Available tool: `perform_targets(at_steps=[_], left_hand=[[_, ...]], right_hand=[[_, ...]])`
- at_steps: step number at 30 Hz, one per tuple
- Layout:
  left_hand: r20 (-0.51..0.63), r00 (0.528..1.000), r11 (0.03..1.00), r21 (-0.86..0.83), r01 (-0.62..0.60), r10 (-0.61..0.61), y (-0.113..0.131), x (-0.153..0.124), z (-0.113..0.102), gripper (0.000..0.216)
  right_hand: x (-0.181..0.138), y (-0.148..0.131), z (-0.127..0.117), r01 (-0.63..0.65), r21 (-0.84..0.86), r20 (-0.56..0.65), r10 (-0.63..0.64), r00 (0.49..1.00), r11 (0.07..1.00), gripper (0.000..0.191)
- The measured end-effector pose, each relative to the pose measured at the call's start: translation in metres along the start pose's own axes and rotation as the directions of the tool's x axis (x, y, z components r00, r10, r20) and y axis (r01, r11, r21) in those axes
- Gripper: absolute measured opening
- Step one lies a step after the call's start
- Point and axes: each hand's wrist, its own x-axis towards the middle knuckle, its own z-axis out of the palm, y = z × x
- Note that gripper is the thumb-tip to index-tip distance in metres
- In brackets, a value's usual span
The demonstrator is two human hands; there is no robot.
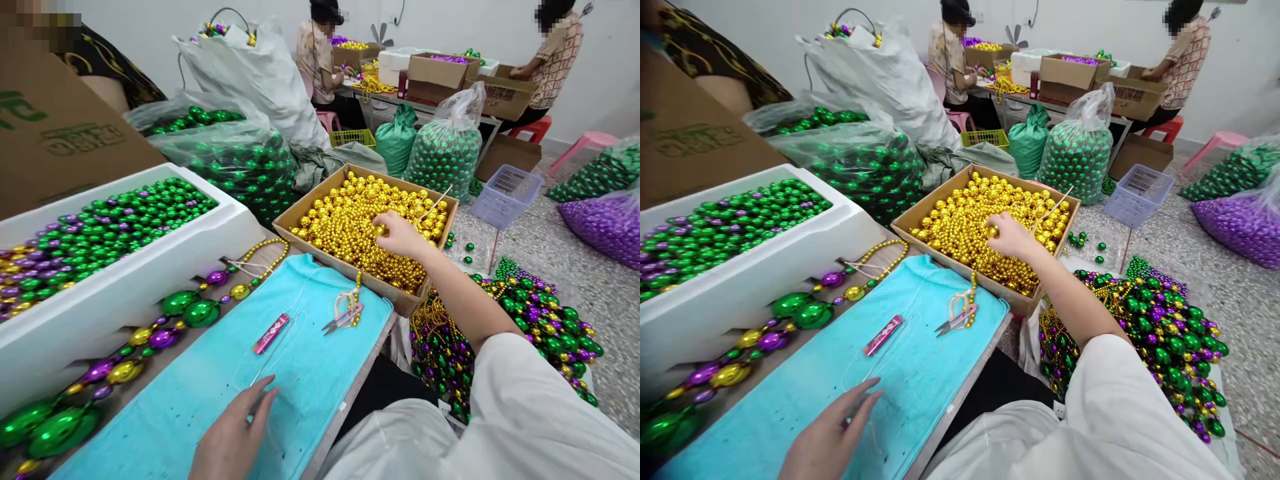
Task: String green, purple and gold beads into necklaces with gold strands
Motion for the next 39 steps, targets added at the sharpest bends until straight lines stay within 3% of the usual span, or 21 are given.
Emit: perform_targets(at_steps=[3, 5, 7, 10, 14, 17, 20, 22, 25, 27, 29, 32, 34, 37, 39], left_hand=[[-0.013, 0.997, 0.997, -0.001, -0.071, 0.071, -0.001, 0.004, 0.001, 0.043], [-0.009, 0.995, 0.995, 0.026, -0.099, 0.099, -0.001, 0.007, -0.001, 0.042], [0.005, 0.989, 0.987, 0.061, -0.146, 0.146, 0.005, 0.015, -0.006, 0.041], [-0.01, 0.962, 0.958, 0.095, -0.272, 0.274, 0.029, 0.041, -0.019, 0.041], [-0.056, 0.905, 0.901, 0.14, -0.41, 0.421, 0.079, 0.098, -0.032, 0.036], [-0.091, 0.875, 0.873, 0.177, -0.455, 0.475, 0.106, 0.148, -0.035, 0.032], [-0.118, 0.896, 0.893, 0.204, -0.401, 0.429, 0.116, 0.199, -0.036, 0.028], [-0.1, 0.929, 0.915, 0.237, -0.326, 0.357, 0.117, 0.232, -0.038, 0.029], [-0.011, 0.97, 0.932, 0.28, -0.229, 0.242, 0.118, 0.277, -0.04, 0.037], [0.048, 0.979, 0.934, 0.294, -0.202, 0.197, 0.121, 0.304, -0.039, 0.041], [0.102, 0.98, 0.933, 0.302, -0.196, 0.173, 0.125, 0.327, -0.035, 0.046], [0.199, 0.971, 0.93, 0.315, -0.189, 0.13, 0.129, 0.353, -0.025, 0.057], [0.245, 0.964, 0.93, 0.321, -0.18, 0.102, 0.13, 0.365, -0.017, 0.065], [0.269, 0.959, 0.931, 0.318, -0.182, 0.095, 0.129, 0.374, -0.006, 0.076], [0.264, 0.957, 0.93, 0.311, -0.198, 0.116, 0.128, 0.374, -0.002, 0.077]], right_hand=[[0.004, 0.04, -0.026, -0.157, 0.122, -0.121, 0.172, 0.978, 0.98, 0.027], [0.002, 0.068, -0.037, -0.331, 0.029, -0.015, 0.331, 0.943, 0.943, 0.023], [-0.003, 0.088, -0.037, -0.418, -0.177, 0.099, 0.439, 0.893, 0.891, 0.025], [-0.011, 0.099, -0.022, -0.369, -0.356, 0.212, 0.458, 0.863, 0.859, 0.029], [-0.01, 0.099, -0.008, -0.289, -0.373, 0.339, 0.42, 0.842, 0.881, 0.033], [-0.009, 0.104, -0.011, -0.299, -0.352, 0.321, 0.414, 0.852, 0.887, 0.035], [-0.013, 0.113, -0.02, -0.414, -0.117, 0.172, 0.429, 0.887, 0.903, 0.041], [-0.017, 0.118, -0.026, -0.474, 0.252, 0.133, 0.455, 0.881, 0.844, 0.043], [-0.016, 0.114, -0.033, -0.419, 0.727, 0.174, 0.444, 0.879, 0.544, 0.041], [-0.007, 0.106, -0.037, -0.352, 0.852, 0.182, 0.412, 0.893, 0.387, 0.039], [0.01, 0.094, -0.04, -0.313, 0.89, 0.186, 0.363, 0.913, 0.332, 0.039], [0.05, 0.073, -0.039, -0.302, 0.876, 0.215, 0.257, 0.942, 0.377, 0.034], [0.084, 0.057, -0.032, -0.286, 0.835, 0.217, 0.195, 0.956, 0.471, 0.032], [0.139, 0.033, -0.011, -0.249, 0.635, 0.168, 0.183, 0.969, 0.731, 0.025], [0.174, 0.016, 0.01, -0.192, 0.355, 0.161, 0.143, 0.977, 0.915, 0.019]])
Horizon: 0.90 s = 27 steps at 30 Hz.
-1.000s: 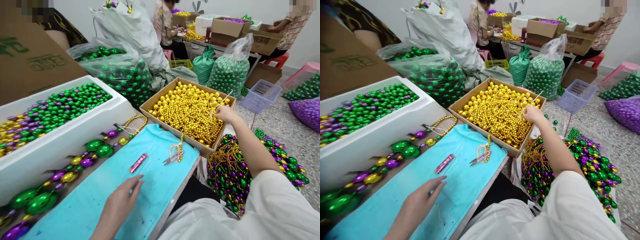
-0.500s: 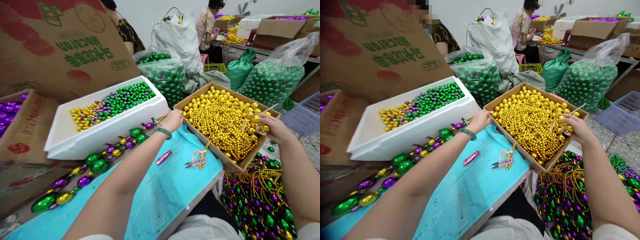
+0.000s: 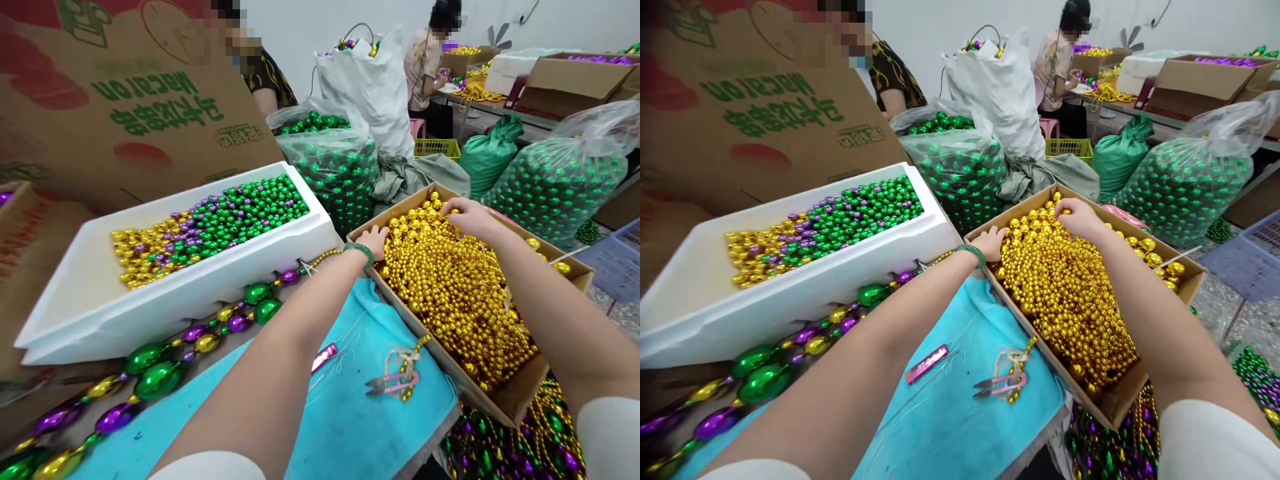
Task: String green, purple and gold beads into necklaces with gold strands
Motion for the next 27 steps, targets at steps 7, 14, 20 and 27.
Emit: perform_targets(at_steps=[7, 14, 20, 27], left_hand=[[-0.003, 0.995, 0.995, 0.005, -0.102, 0.102, -0.009, -0.002, 0.002, 0.048], [0.106, 0.977, 0.982, -0.046, -0.181, 0.185, -0.02, 0.016, 0.003, 0.059], [-0.071, 0.957, 0.898, -0.332, -0.29, 0.283, -0.033, 0.018, -0.01, 0.048], [0.061, 0.991, 0.354, -0.935, 0.017, 0.115, -0.031, 0.004, -0.024, 0.039]], right_hand=[[0.073, -0.041, 0.093, 0.093, -0.64, 0.192, 0.041, 0.981, 0.763, 0.044], [0.085, -0.046, 0.136, 0.053, -0.709, 0.239, 0.168, 0.956, 0.703, 0.06], [0.094, -0.043, 0.106, 0.007, -0.643, 0.302, 0.245, 0.921, 0.766, 0.051], [0.079, -0.042, 0.068, -0.224, -0.218, 0.366, 0.292, 0.884, 0.95, 0.048]])
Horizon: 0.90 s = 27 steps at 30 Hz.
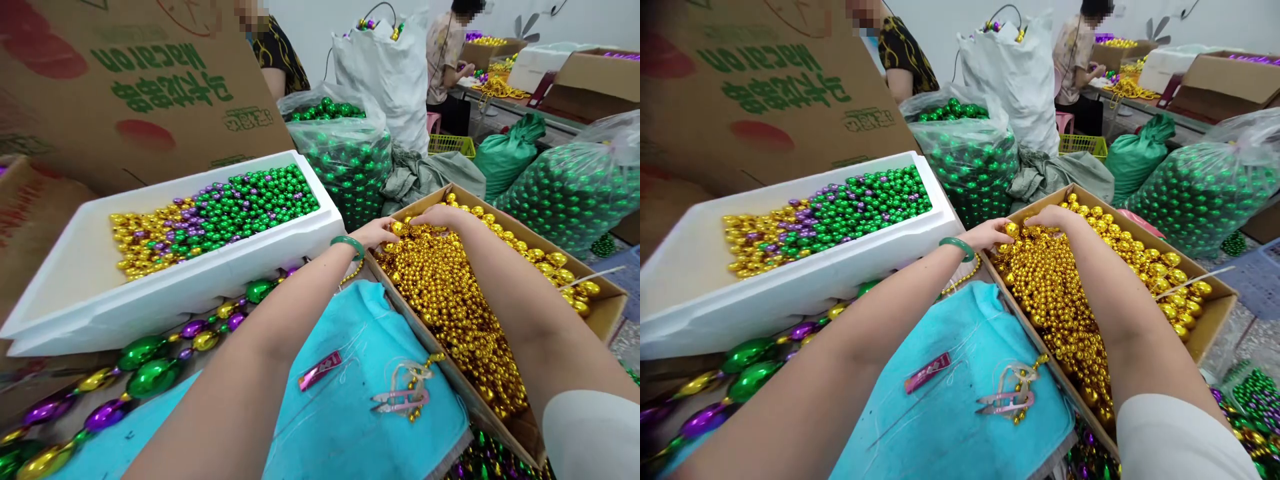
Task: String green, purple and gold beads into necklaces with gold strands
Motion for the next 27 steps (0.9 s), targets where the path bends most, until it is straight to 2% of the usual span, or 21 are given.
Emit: perform_targets(at_steps=[2, 4, 7, 11, 15, 21, 27], left_hand=[[0.014, 1.0, 0.975, -0.221, 0.012, -0.009, 0.005, -0.005, 0.002, 0.037], [0.026, 1.0, 0.94, -0.341, 0.016, -0.007, 0.01, -0.012, 0.003, 0.037], [0.021, 1.0, 0.901, -0.434, 0.008, 0.001, 0.014, -0.024, 0.005, 0.038], [0.046, 0.997, 0.813, -0.582, -0.03, 0.069, 0.018, -0.048, 0.011, 0.042], [0.038, 0.992, 0.695, -0.717, -0.056, 0.119, 0.02, -0.088, 0.017, 0.045], [-0.065, 0.994, 0.633, -0.767, -0.108, 0.091, 0.006, -0.169, 0.018, 0.038], [-0.205, 0.978, 0.6, -0.778, -0.185, 0.035, -0.02, -0.268, 0.011, 0.046]], right_hand=[[-0.01, 0.002, -0.003, 0.001, 0.255, 0.065, -0.018, 0.998, 0.967, 0.042], [-0.019, 0.004, -0.005, -0.001, 0.461, 0.128, -0.065, 0.99, 0.887, 0.038], [-0.031, 0.004, -0.005, -0.012, 0.601, 0.211, -0.145, 0.967, 0.799, 0.036], [-0.046, -0.003, 0.002, -0.028, 0.615, 0.298, -0.199, 0.934, 0.788, 0.039], [-0.069, -0.018, 0.016, 0.017, 0.637, 0.338, -0.299, 0.892, 0.77, 0.037], [-0.119, -0.051, 0.051, 0.036, 0.661, 0.437, -0.423, 0.794, 0.75, 0.036], [-0.163, -0.09, 0.112, 0.094, 0.649, 0.499, -0.515, 0.697, 0.755, 0.04]])
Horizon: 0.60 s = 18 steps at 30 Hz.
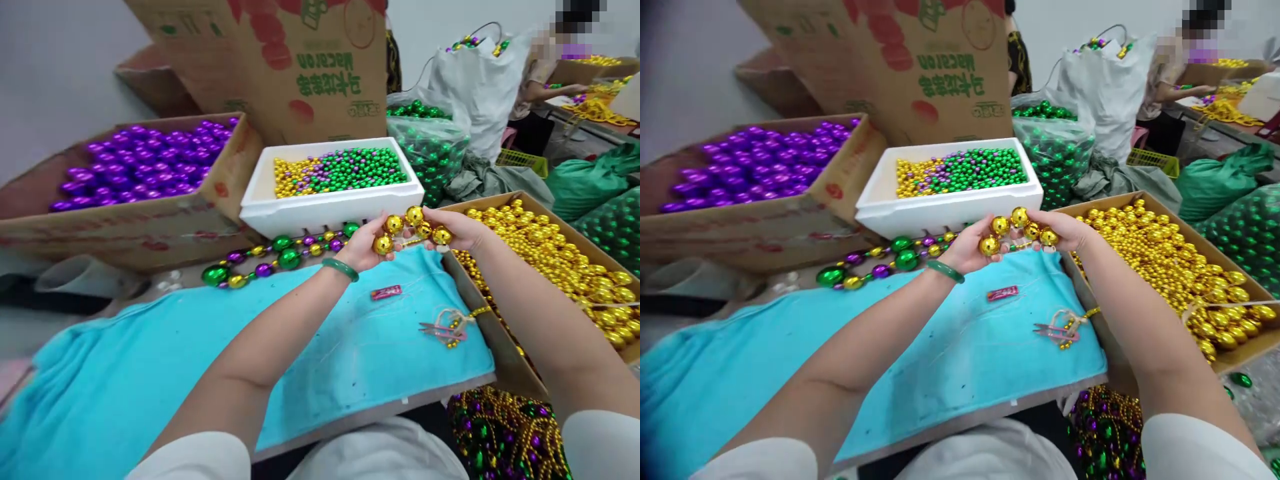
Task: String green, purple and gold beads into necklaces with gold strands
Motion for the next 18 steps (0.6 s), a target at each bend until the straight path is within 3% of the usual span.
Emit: perform_targets(at_steps=[4, 7, 10, 13, 14, 16, 18], left_hand=[[-0.066, 0.996, 0.996, -0.067, -0.061, 0.057, 0.001, -0.074, -0.027, 0.046], [-0.156, 0.982, 0.987, -0.103, -0.119, 0.103, -0.002, -0.127, -0.051, 0.044], [-0.281, 0.951, 0.978, -0.124, -0.168, 0.128, -0.007, -0.17, -0.08, 0.041], [-0.41, 0.902, 0.963, -0.16, -0.217, 0.135, -0.012, -0.201, -0.112, 0.039], [-0.452, 0.882, 0.958, -0.169, -0.232, 0.134, -0.014, -0.208, -0.123, 0.038], [-0.555, 0.821, 0.958, -0.142, -0.249, 0.132, -0.02, -0.217, -0.144, 0.035], [-0.691, 0.705, 0.976, 0.009, -0.216, 0.162, -0.027, -0.219, -0.163, 0.029]], right_hand=[[0.025, 0.018, 0.055, 0.041, 0.019, 0.195, -0.044, 0.98, 0.999, 0.048], [0.047, 0.039, 0.103, 0.072, 0.058, 0.237, -0.084, 0.968, 0.996, 0.05], [0.069, 0.066, 0.156, 0.112, 0.041, 0.166, -0.117, 0.979, 0.993, 0.045], [0.093, 0.097, 0.208, 0.157, -0.204, -0.013, -0.163, 0.987, 0.966, 0.042], [0.101, 0.108, 0.224, 0.177, -0.351, -0.077, -0.217, 0.973, 0.92, 0.041], [0.117, 0.128, 0.25, 0.19, -0.661, -0.146, -0.372, 0.917, 0.726, 0.039], [0.13, 0.145, 0.268, 0.157, -0.868, -0.116, -0.499, 0.859, 0.471, 0.039]])
